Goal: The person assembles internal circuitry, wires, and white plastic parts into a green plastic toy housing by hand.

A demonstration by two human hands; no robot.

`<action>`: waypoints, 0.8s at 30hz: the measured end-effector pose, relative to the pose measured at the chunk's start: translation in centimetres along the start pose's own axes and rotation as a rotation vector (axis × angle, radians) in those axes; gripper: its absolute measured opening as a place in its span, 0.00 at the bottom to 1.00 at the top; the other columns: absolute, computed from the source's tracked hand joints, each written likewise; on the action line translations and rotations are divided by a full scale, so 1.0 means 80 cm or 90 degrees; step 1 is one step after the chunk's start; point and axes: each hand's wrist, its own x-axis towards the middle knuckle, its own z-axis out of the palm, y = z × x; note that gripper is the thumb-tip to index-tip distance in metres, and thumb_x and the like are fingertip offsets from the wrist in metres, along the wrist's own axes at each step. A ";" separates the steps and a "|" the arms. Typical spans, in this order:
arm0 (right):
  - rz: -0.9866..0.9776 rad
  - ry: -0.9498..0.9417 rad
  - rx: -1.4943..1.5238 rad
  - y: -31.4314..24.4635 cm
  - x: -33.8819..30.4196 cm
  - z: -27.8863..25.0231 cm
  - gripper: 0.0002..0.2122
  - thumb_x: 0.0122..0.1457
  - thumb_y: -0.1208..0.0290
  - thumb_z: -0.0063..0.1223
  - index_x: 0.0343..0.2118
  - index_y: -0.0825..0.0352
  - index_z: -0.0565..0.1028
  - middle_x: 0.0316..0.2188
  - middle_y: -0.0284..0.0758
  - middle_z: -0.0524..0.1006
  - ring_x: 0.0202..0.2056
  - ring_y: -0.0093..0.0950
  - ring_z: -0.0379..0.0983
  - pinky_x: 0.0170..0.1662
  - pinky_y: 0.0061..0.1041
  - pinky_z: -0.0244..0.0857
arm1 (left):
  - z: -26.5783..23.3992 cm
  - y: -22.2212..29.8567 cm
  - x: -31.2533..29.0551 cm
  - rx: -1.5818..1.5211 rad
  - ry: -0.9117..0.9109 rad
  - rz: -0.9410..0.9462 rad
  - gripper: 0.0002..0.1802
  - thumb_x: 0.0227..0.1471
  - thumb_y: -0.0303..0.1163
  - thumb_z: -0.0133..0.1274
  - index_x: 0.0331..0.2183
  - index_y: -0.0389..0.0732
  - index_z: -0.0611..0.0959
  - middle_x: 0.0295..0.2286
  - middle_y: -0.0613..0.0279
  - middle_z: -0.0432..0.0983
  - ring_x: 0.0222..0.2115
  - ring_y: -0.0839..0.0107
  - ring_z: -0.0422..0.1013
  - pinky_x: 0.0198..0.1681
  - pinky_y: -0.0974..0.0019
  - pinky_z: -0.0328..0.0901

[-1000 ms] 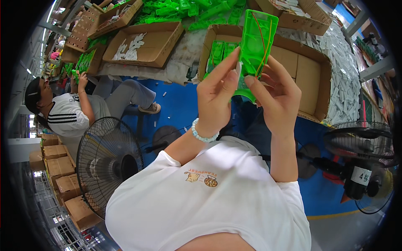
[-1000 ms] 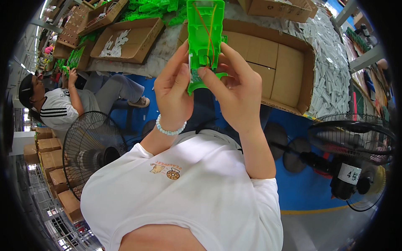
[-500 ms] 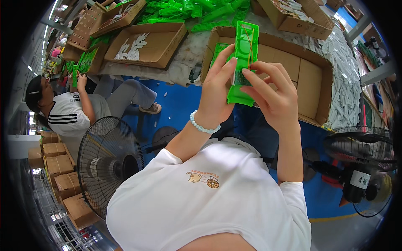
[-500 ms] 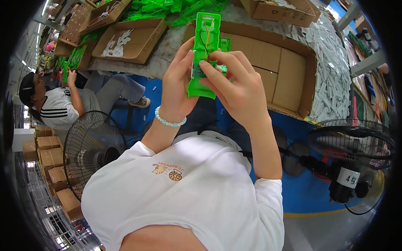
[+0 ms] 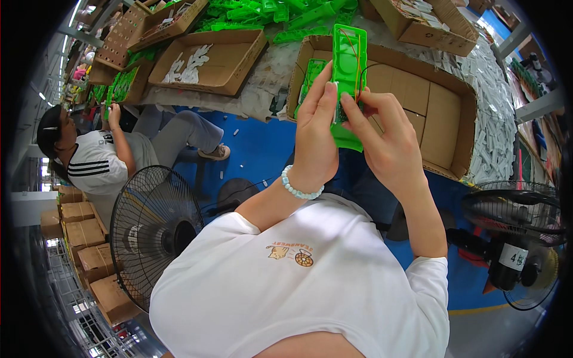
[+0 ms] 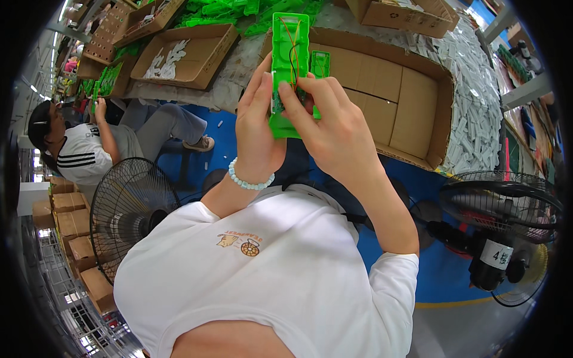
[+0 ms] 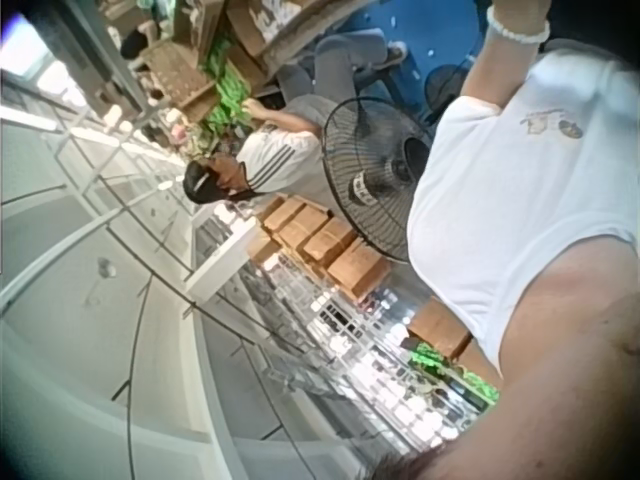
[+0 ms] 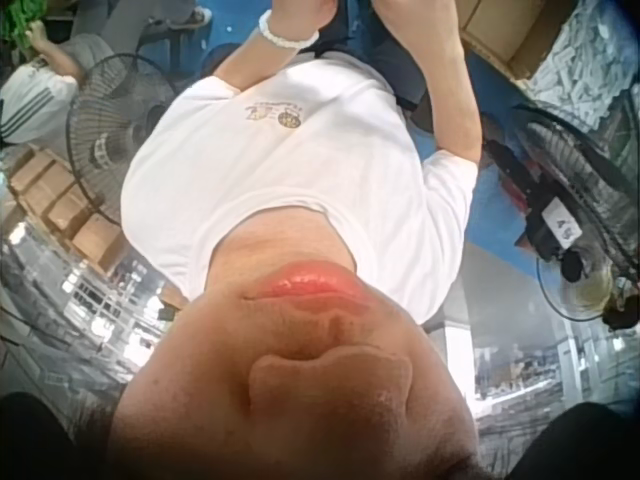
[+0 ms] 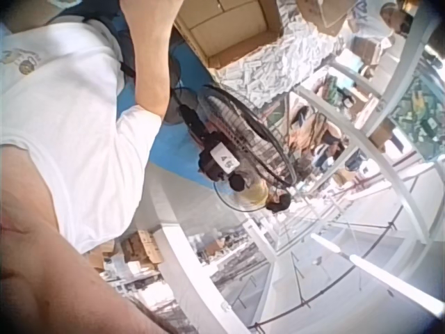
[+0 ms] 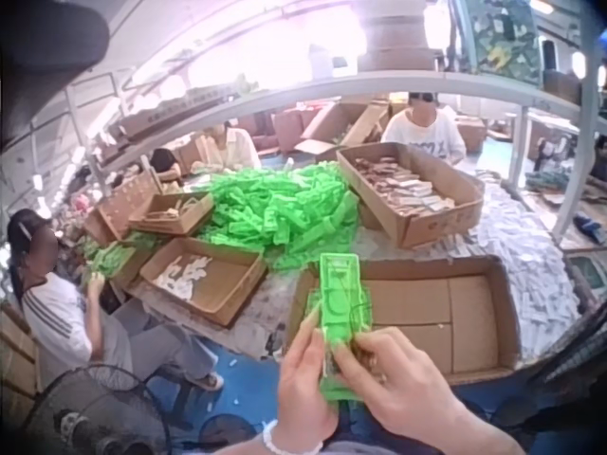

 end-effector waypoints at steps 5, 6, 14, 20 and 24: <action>0.019 0.016 0.008 0.002 -0.003 0.008 0.18 0.47 0.79 0.61 0.44 0.69 0.77 0.36 0.38 0.70 0.31 0.30 0.70 0.28 0.25 0.69 | 0.001 -0.006 0.000 -0.002 0.004 0.006 0.24 0.66 0.35 0.38 0.60 0.38 0.63 0.44 0.60 0.74 0.42 0.75 0.71 0.46 0.71 0.66; 0.034 0.016 0.019 0.003 -0.003 0.008 0.19 0.46 0.80 0.61 0.44 0.68 0.77 0.37 0.38 0.70 0.31 0.30 0.70 0.28 0.25 0.69 | 0.000 -0.007 0.000 -0.002 0.003 0.007 0.24 0.66 0.35 0.38 0.60 0.38 0.63 0.44 0.60 0.75 0.42 0.74 0.71 0.45 0.71 0.67; 0.361 0.156 0.416 -0.015 0.003 0.006 0.25 0.45 0.79 0.67 0.50 0.67 0.75 0.51 0.39 0.70 0.43 0.27 0.73 0.43 0.27 0.69 | -0.013 -0.005 0.015 -0.049 -0.071 0.022 0.24 0.65 0.34 0.36 0.60 0.38 0.63 0.44 0.55 0.75 0.38 0.67 0.75 0.39 0.66 0.72; 0.213 0.143 0.305 -0.007 -0.002 0.008 0.21 0.45 0.75 0.67 0.45 0.65 0.78 0.55 0.41 0.67 0.47 0.33 0.73 0.41 0.26 0.72 | 0.003 0.005 0.012 -0.081 -0.065 0.017 0.24 0.65 0.34 0.34 0.59 0.36 0.62 0.44 0.51 0.75 0.37 0.64 0.76 0.37 0.64 0.73; 0.182 0.194 0.297 -0.005 -0.007 0.011 0.20 0.45 0.75 0.67 0.44 0.66 0.78 0.53 0.41 0.69 0.48 0.34 0.72 0.45 0.29 0.71 | 0.008 0.012 0.006 -0.062 -0.067 0.022 0.24 0.65 0.33 0.35 0.60 0.36 0.62 0.45 0.53 0.74 0.42 0.68 0.74 0.41 0.64 0.72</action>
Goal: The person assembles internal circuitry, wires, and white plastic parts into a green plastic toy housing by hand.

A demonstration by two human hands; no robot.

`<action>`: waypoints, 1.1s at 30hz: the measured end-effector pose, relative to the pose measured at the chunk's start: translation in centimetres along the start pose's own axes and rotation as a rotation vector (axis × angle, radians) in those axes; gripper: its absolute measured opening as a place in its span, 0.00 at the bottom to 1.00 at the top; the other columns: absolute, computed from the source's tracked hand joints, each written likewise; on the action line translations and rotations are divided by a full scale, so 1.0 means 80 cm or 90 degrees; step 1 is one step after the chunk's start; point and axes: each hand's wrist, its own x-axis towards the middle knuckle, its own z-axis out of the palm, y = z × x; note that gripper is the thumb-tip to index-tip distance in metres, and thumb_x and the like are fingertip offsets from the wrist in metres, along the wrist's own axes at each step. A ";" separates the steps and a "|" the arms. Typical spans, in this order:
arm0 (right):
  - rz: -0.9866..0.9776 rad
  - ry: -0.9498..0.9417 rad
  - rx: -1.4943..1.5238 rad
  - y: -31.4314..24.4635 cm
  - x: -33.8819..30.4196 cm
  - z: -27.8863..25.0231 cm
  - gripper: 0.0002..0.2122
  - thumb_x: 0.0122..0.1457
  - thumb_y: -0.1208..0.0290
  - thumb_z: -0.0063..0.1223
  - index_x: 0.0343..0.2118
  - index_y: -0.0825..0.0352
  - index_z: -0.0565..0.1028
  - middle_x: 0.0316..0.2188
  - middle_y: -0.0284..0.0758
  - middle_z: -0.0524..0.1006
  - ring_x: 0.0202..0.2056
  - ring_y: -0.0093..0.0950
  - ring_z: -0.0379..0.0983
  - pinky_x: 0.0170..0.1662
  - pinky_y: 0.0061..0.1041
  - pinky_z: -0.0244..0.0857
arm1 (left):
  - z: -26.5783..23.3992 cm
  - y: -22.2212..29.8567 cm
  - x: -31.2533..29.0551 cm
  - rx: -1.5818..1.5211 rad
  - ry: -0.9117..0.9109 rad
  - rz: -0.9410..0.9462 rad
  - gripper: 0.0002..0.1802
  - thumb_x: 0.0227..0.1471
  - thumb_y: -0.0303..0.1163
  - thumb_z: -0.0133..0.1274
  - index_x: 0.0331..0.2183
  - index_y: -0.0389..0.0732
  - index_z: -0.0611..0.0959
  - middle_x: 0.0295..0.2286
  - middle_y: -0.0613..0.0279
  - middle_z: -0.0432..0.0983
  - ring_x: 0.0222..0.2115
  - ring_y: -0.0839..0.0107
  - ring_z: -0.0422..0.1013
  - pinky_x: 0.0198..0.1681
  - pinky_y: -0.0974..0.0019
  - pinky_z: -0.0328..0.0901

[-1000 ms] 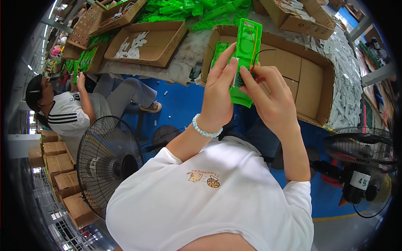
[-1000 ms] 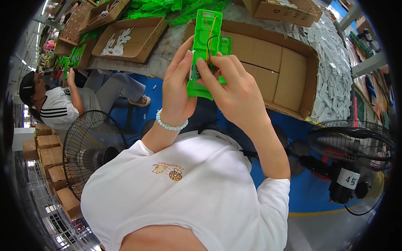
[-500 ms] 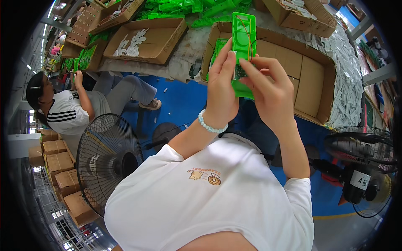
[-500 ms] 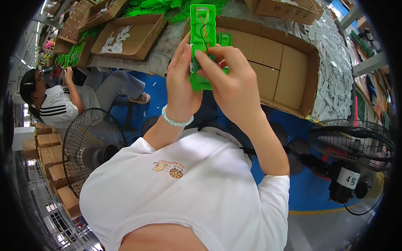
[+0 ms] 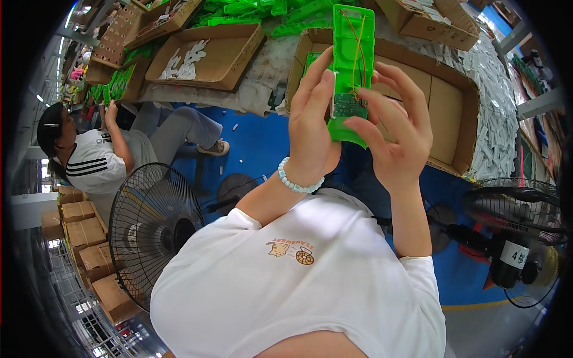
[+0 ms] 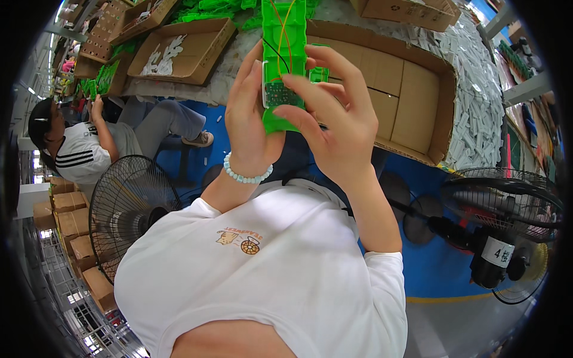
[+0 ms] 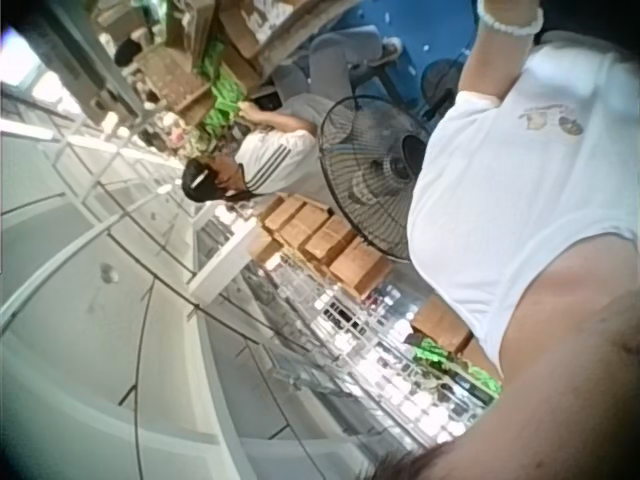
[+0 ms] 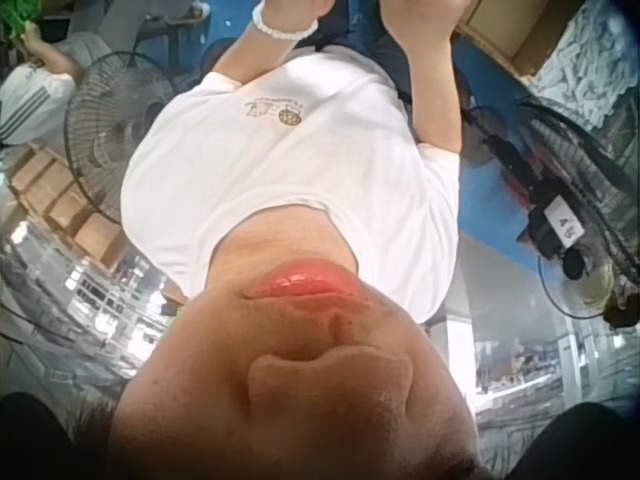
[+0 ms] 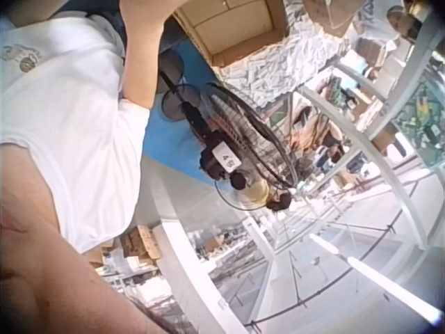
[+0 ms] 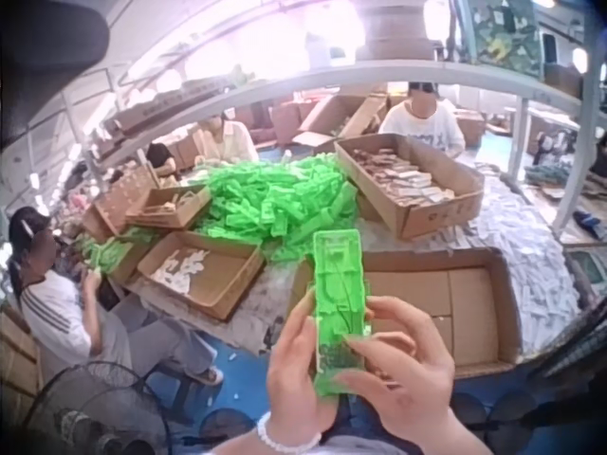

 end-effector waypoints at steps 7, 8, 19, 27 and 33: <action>0.355 0.012 0.369 -0.026 0.005 0.001 0.25 0.51 0.79 0.63 0.54 0.71 0.69 0.48 0.35 0.73 0.48 0.28 0.72 0.47 0.25 0.68 | -0.021 -0.012 -0.004 0.171 0.016 0.095 0.24 0.62 0.29 0.40 0.58 0.34 0.68 0.37 0.68 0.75 0.30 0.85 0.66 0.31 0.78 0.60; 0.356 0.012 0.368 -0.027 0.005 0.001 0.25 0.51 0.79 0.63 0.54 0.71 0.69 0.48 0.35 0.73 0.48 0.28 0.72 0.47 0.25 0.68 | -0.023 -0.012 -0.007 0.191 0.000 0.114 0.24 0.62 0.29 0.40 0.58 0.34 0.69 0.35 0.70 0.73 0.28 0.87 0.62 0.29 0.79 0.56; 0.347 0.023 0.330 -0.037 0.004 0.001 0.21 0.49 0.83 0.61 0.49 0.74 0.71 0.39 0.33 0.77 0.42 0.20 0.72 0.42 0.20 0.69 | -0.016 -0.004 -0.020 0.235 -0.047 0.166 0.25 0.61 0.27 0.39 0.58 0.29 0.66 0.48 0.54 0.74 0.46 0.75 0.70 0.51 0.71 0.62; 0.346 -0.006 0.289 -0.035 0.009 0.006 0.21 0.49 0.80 0.62 0.48 0.73 0.71 0.37 0.32 0.76 0.41 0.20 0.72 0.41 0.21 0.69 | -0.015 0.000 -0.022 0.224 -0.017 0.159 0.24 0.62 0.28 0.38 0.58 0.30 0.66 0.47 0.56 0.74 0.45 0.75 0.70 0.49 0.72 0.63; 0.340 -0.015 0.272 -0.039 0.008 0.009 0.24 0.50 0.77 0.62 0.51 0.70 0.70 0.40 0.34 0.76 0.45 0.24 0.73 0.46 0.26 0.70 | -0.018 0.002 -0.014 0.048 -0.052 0.112 0.24 0.62 0.28 0.38 0.59 0.31 0.64 0.45 0.57 0.74 0.42 0.75 0.71 0.46 0.71 0.66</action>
